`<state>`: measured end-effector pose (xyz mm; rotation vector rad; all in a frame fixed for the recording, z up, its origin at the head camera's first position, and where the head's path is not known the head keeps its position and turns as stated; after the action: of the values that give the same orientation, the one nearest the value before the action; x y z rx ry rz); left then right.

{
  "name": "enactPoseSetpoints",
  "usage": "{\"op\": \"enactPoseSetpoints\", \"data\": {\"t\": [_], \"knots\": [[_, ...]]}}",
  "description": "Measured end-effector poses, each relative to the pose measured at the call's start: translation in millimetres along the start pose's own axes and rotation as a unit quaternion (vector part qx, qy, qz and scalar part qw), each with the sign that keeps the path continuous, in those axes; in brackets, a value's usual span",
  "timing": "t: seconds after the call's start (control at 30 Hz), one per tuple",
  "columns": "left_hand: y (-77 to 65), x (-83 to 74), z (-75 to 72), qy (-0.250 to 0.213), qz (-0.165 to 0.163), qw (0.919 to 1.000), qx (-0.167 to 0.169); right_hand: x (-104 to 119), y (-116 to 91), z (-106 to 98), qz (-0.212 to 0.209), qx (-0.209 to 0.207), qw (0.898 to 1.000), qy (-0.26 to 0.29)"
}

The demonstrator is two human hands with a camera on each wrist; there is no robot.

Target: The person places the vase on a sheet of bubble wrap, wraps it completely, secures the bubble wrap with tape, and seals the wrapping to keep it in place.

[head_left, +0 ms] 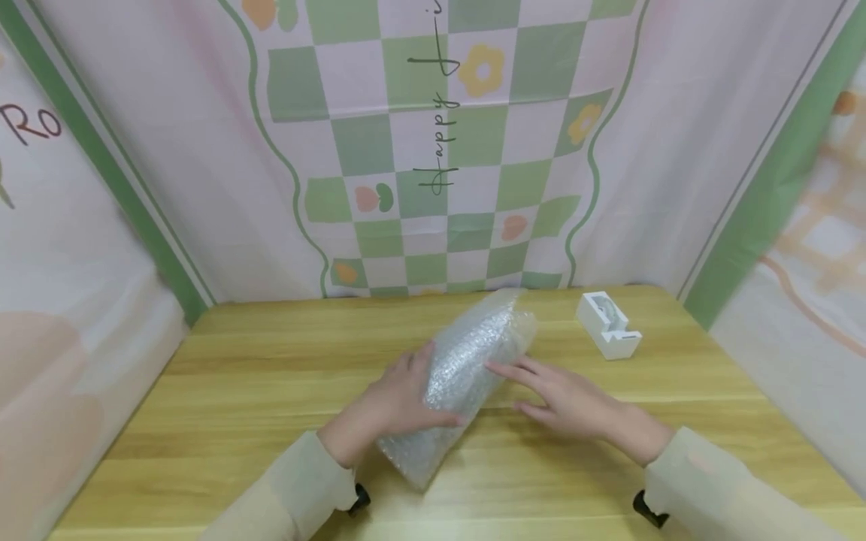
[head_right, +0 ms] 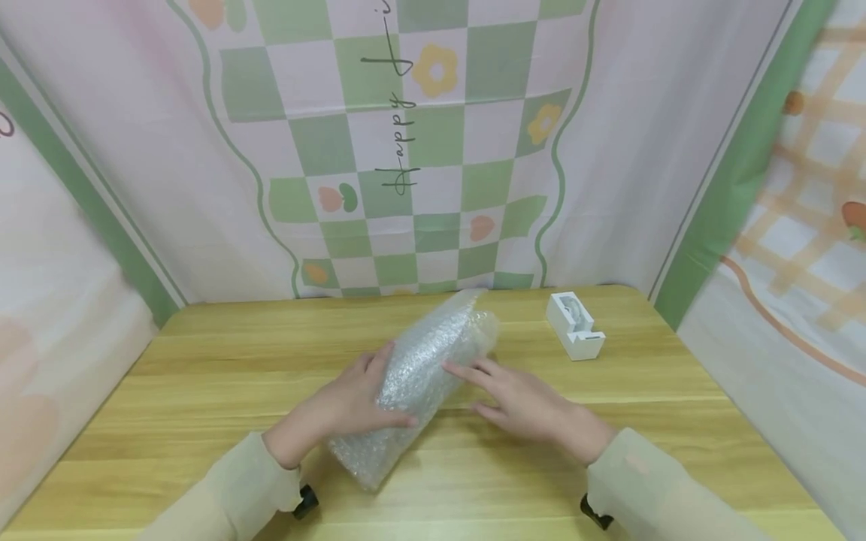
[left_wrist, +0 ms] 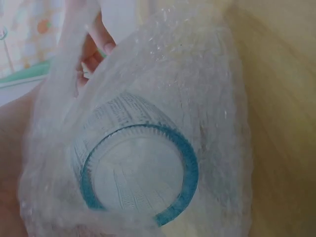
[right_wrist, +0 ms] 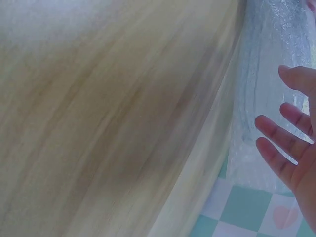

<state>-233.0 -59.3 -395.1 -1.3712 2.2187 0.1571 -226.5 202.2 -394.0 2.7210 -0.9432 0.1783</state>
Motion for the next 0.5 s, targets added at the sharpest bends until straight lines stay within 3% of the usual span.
{"op": "enactPoseSetpoints", "data": {"t": [0.23, 0.5], "knots": [[-5.8, 4.2, -7.2, -0.014, 0.016, 0.9996, 0.021, -2.3, -0.9, -3.0, 0.028, 0.037, 0.999, 0.014], [-14.3, 10.4, -12.4, -0.070, 0.033, 0.9950, 0.064, -7.7, -5.4, -2.6, 0.056, 0.060, 0.996, 0.019]]}}
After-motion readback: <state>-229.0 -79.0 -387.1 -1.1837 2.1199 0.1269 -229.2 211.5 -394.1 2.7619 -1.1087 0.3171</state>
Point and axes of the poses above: each hand's wrist, its own y-axis towards the middle knuckle, its own z-axis out of the palm, x = y × z, the point moved 3 cm from there along y, towards the middle knuckle, and after that the axes turned 6 degrees about x, right-handed, at the moved point
